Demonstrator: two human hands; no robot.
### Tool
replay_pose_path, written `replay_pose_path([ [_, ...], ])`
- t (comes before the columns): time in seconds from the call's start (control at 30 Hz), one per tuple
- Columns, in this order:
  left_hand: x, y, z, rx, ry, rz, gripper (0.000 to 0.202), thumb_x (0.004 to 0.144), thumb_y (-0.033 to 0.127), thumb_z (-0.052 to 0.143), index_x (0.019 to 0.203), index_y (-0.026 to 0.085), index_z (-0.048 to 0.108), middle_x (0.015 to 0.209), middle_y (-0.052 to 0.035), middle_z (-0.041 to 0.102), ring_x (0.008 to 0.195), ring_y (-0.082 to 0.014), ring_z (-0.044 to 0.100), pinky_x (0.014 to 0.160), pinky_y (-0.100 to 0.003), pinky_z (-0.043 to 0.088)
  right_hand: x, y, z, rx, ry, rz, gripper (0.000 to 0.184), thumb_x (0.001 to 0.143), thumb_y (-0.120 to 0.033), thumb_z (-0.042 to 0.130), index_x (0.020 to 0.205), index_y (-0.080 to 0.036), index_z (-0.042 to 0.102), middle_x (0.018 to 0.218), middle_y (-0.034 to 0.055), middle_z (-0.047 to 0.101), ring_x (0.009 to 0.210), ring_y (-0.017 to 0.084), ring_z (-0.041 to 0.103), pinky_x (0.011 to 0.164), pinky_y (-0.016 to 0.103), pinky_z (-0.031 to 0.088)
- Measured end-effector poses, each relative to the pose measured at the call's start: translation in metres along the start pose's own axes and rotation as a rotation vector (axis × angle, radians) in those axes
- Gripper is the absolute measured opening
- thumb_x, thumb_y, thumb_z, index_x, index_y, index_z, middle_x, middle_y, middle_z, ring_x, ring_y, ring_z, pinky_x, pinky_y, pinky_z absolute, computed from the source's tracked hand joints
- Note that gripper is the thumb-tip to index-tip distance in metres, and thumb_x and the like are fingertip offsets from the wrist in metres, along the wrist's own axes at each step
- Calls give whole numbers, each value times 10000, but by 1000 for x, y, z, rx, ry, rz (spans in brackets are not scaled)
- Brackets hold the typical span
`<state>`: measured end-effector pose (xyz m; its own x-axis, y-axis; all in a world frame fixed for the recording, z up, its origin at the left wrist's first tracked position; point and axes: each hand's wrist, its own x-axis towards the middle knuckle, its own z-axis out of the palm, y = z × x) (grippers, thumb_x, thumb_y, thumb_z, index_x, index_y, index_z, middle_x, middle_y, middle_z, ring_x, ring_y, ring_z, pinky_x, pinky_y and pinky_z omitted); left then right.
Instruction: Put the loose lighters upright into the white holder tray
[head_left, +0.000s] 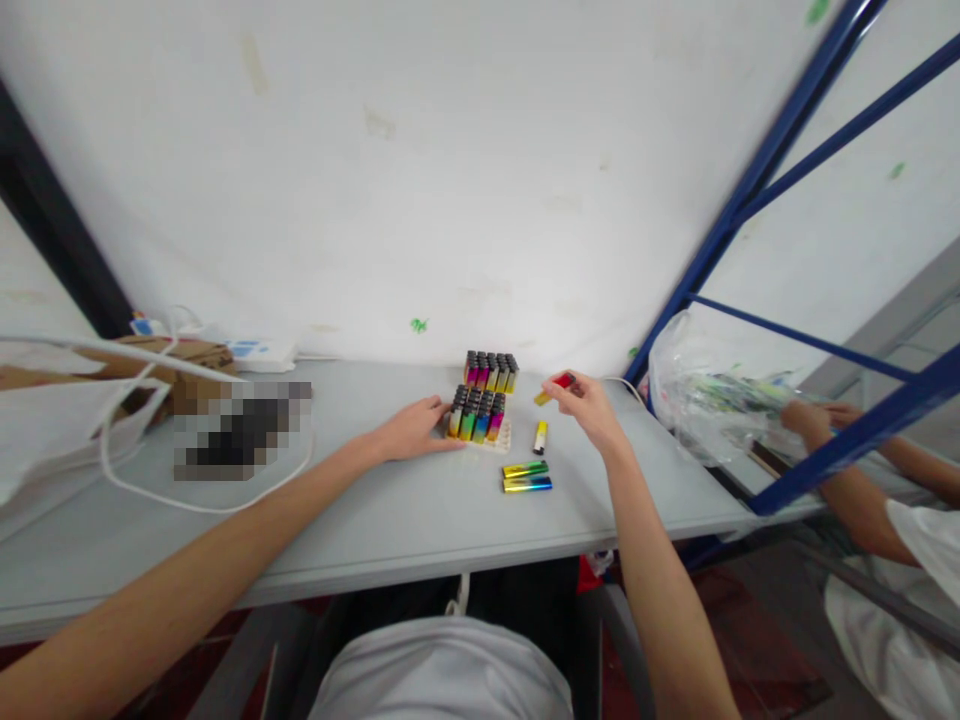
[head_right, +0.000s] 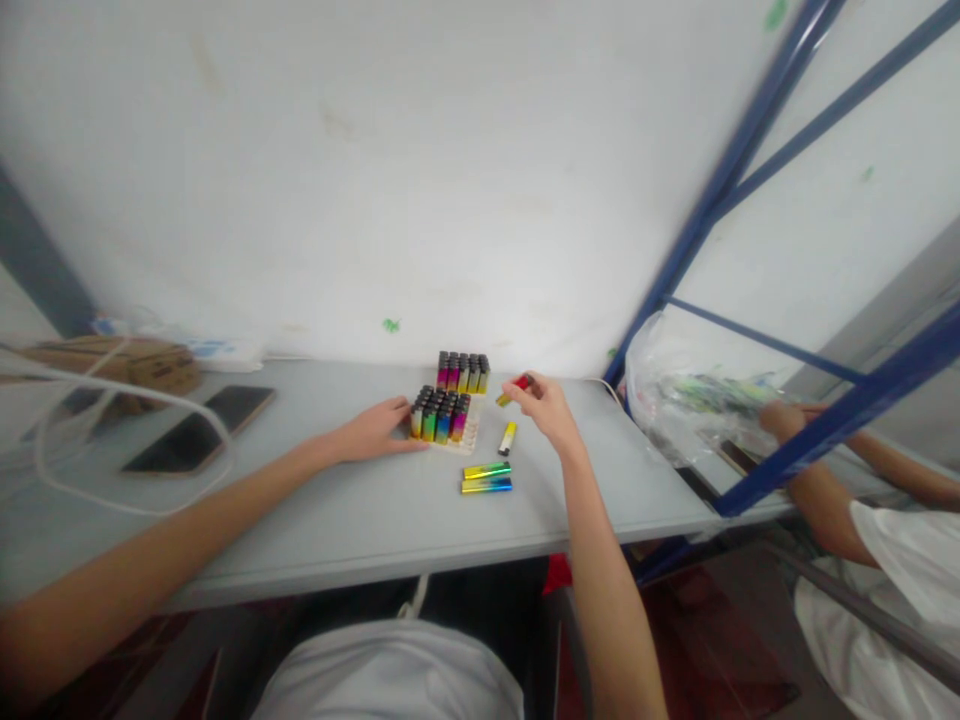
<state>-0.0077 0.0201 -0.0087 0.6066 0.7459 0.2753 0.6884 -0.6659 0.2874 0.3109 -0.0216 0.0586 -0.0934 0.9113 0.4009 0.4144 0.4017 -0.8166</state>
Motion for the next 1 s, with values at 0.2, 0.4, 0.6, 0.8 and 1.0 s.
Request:
replay_pose_path([
  [0.2,0,2,-2,-7,-6,-2,623,806,783,573,952,182,644,922,-75,595,831,-252,603,780,-345,484,-1,-3,19,232,-168,29,509,908,-696,539,805,-199,584,734,5,573,631,132,530,606,273,463],
  [0.4,0,0,0,-2,5,10,594,819,764,582,940,185,636,911,-71,589,826,-250,601,777,-344,487,-1,-8,47,339,-104,215,561,819,-784,581,800,-247,418,575,-97,292,435,73,222,402,203,217],
  [0.6,0,1,-1,23,-15,13,584,839,746,577,958,177,626,936,-82,591,847,-259,605,791,-348,490,2,2,65,370,-55,359,644,861,-841,368,631,-240,340,516,-69,230,428,85,159,414,244,132],
  [0.8,0,2,-2,13,-22,9,573,845,738,573,955,178,619,934,-80,586,844,-254,603,770,-333,482,-2,3,72,381,-25,398,530,944,-612,360,576,-250,240,488,-65,173,425,82,88,399,250,87],
  [1.0,0,0,0,35,-19,13,560,852,728,576,956,179,613,928,-72,576,842,-248,596,775,-332,474,-3,4,75,387,6,334,495,935,-532,393,550,-236,298,472,-72,199,418,70,107,386,225,104],
])
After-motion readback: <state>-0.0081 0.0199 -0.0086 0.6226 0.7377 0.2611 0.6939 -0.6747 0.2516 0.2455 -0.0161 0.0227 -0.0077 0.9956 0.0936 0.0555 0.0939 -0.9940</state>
